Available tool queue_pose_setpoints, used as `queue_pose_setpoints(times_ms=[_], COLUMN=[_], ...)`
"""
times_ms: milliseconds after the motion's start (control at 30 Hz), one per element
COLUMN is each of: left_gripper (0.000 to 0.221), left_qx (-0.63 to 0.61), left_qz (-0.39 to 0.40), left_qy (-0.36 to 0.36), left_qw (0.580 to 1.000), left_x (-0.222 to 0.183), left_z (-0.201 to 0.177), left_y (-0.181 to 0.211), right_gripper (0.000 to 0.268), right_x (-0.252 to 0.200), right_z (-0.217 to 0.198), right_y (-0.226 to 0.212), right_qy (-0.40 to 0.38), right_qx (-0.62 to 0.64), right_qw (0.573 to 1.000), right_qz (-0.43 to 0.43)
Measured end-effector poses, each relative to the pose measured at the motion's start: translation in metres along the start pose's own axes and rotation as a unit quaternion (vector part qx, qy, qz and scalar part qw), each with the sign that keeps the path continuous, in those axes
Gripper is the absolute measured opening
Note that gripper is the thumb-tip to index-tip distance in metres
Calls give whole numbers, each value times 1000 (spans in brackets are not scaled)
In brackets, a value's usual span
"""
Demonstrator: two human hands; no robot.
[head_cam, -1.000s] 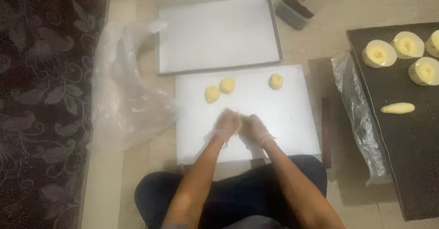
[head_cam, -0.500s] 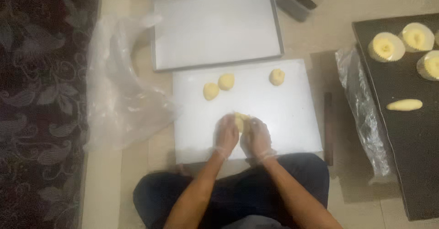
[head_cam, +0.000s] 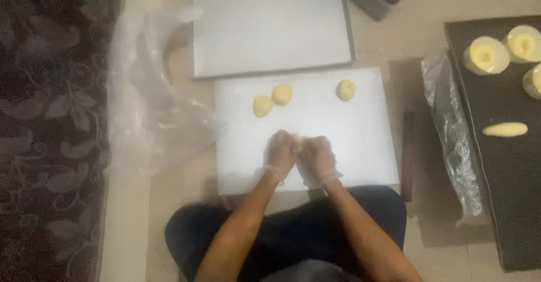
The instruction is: The person shaped dough into round and elongated pieces by hand on a white board, placing them into paper liners and onto trays.
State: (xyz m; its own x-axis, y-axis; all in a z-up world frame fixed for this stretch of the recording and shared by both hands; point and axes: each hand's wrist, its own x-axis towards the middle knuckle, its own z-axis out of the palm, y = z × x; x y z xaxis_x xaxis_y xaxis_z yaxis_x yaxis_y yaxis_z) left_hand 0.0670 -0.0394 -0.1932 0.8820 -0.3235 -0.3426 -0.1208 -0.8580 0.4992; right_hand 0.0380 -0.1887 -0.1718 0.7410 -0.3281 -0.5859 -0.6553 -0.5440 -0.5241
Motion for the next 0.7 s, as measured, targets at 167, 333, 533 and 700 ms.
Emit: queue_pose_setpoints(times_ms=[167,333,533,700], left_gripper=[45,32,38,51], left_qx=[-121,218,2,196], left_qz=[102,215,106,196], left_qy=[21,-4,57,-17], left_qw=[987,952,993,961], left_x=[-5,-25,-9,-15], left_z=[15,14,16,55], left_y=[-9,2,-6,-4], right_gripper=[32,29,33,27], right_x=[43,-49,-37,55], right_z=[52,16,7,145], right_y=[58,-21,-5,117], right_qy=[47,-6,47,6], right_qx=[-109,-89,-89,-128], right_qw=[982,986,993,991], right_qz=[-146,142,-62,33])
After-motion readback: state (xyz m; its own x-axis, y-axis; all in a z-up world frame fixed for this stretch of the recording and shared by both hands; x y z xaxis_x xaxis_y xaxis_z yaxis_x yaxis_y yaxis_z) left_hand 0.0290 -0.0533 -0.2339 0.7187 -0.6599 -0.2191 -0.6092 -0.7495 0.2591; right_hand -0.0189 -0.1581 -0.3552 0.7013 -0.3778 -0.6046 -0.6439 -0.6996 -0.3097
